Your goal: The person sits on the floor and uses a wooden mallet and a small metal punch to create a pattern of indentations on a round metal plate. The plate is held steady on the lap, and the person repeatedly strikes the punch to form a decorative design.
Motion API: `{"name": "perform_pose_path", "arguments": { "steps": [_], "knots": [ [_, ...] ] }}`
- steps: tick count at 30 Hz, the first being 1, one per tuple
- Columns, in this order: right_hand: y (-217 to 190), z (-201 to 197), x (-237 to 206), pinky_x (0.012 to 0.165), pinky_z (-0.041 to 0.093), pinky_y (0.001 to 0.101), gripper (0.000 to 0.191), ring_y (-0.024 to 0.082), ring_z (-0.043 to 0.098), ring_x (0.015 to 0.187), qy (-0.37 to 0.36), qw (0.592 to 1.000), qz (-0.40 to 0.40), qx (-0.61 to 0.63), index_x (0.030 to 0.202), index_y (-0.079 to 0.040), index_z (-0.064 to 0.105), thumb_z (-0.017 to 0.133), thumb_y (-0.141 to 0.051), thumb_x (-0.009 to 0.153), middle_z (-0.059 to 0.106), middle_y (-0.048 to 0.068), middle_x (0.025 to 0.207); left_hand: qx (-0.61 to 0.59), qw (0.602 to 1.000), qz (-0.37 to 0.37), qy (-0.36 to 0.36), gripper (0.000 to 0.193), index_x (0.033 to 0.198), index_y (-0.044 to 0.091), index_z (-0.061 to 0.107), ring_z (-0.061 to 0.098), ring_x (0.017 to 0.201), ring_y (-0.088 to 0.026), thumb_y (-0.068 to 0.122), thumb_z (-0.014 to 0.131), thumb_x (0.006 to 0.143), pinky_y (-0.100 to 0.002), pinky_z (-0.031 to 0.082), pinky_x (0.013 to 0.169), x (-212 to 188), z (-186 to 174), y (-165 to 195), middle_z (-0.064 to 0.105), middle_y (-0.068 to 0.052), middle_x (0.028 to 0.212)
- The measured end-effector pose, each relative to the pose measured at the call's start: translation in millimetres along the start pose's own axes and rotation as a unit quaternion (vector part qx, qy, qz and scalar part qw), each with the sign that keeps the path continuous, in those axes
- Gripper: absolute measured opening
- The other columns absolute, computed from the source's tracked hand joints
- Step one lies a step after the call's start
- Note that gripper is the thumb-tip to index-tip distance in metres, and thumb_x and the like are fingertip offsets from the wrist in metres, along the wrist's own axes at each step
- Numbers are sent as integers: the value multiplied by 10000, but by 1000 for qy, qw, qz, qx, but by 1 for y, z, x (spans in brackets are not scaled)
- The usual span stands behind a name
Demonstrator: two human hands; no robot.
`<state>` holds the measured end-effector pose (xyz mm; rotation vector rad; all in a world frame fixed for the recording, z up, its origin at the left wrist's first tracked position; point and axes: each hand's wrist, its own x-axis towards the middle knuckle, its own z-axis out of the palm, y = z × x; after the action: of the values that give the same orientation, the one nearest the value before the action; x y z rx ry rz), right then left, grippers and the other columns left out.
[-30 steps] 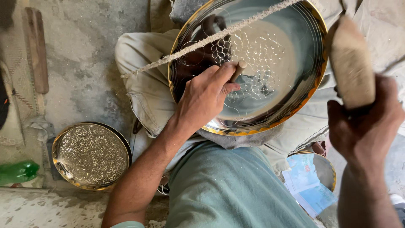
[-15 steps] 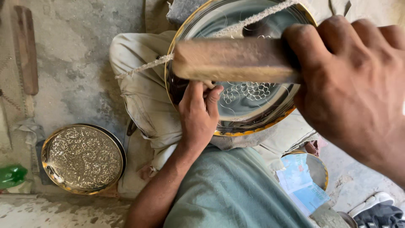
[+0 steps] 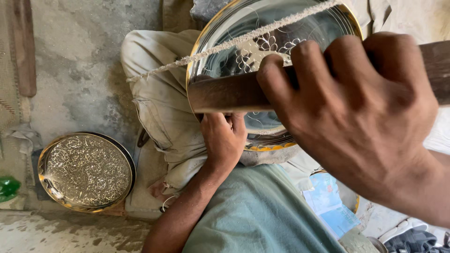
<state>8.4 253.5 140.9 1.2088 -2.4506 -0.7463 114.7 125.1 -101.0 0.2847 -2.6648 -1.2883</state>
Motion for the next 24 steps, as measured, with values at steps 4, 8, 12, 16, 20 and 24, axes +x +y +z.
{"name": "perform_pose_path", "arguments": {
  "steps": [4, 8, 12, 16, 20, 24],
  "knots": [
    [4, -2, 8, 805, 434, 366, 326, 189, 630, 888, -44, 989, 39, 135, 1260, -199, 692, 717, -294, 950, 637, -2, 1007, 15, 996, 58, 62, 224, 882, 21, 518, 586, 769, -412, 147, 674, 982, -560, 436, 706, 5, -4, 8, 584, -160, 805],
    [10, -3, 8, 779, 463, 386, 360, 208, 650, 834, -26, 993, 44, 110, 1234, -181, 697, 742, -281, 892, 673, 26, 973, -109, 989, 95, 18, 207, 1067, -16, 571, 652, 880, -378, 174, 655, 1067, -514, 503, 759, 19, -19, 16, 652, -159, 966],
    [19, 4, -2, 758, 488, 410, 405, 303, 647, 843, -89, 972, 94, 195, 1258, -118, 700, 769, -113, 859, 672, 99, 980, -123, 985, 120, -9, 211, 1055, -2, 566, 667, 854, -339, 181, 671, 1052, -467, 532, 741, 38, -25, 26, 648, -133, 943],
    [26, 19, -22, 817, 523, 462, 438, 354, 662, 893, -110, 951, 146, 250, 1241, -68, 682, 762, -54, 811, 674, 143, 987, -129, 978, 155, -54, 233, 1049, 2, 520, 658, 868, -355, 145, 704, 1037, -464, 535, 750, 50, -30, 31, 613, -149, 933],
    [27, 43, -54, 881, 542, 462, 472, 369, 676, 961, -147, 929, 194, 278, 1245, -71, 681, 730, 6, 782, 687, 162, 1036, -117, 968, 172, -144, 225, 1090, 6, 556, 683, 849, -328, 113, 728, 991, -448, 550, 697, 60, -31, 31, 637, -147, 943],
    [7, 67, -90, 867, 548, 422, 345, 323, 686, 924, -168, 841, 354, 374, 1259, -64, 638, 681, -28, 919, 684, 138, 1028, -127, 943, 202, -233, 228, 1223, 10, 580, 750, 895, -228, 51, 644, 1007, -314, 646, 672, 75, -26, 29, 678, -139, 1031]
  ]
}}
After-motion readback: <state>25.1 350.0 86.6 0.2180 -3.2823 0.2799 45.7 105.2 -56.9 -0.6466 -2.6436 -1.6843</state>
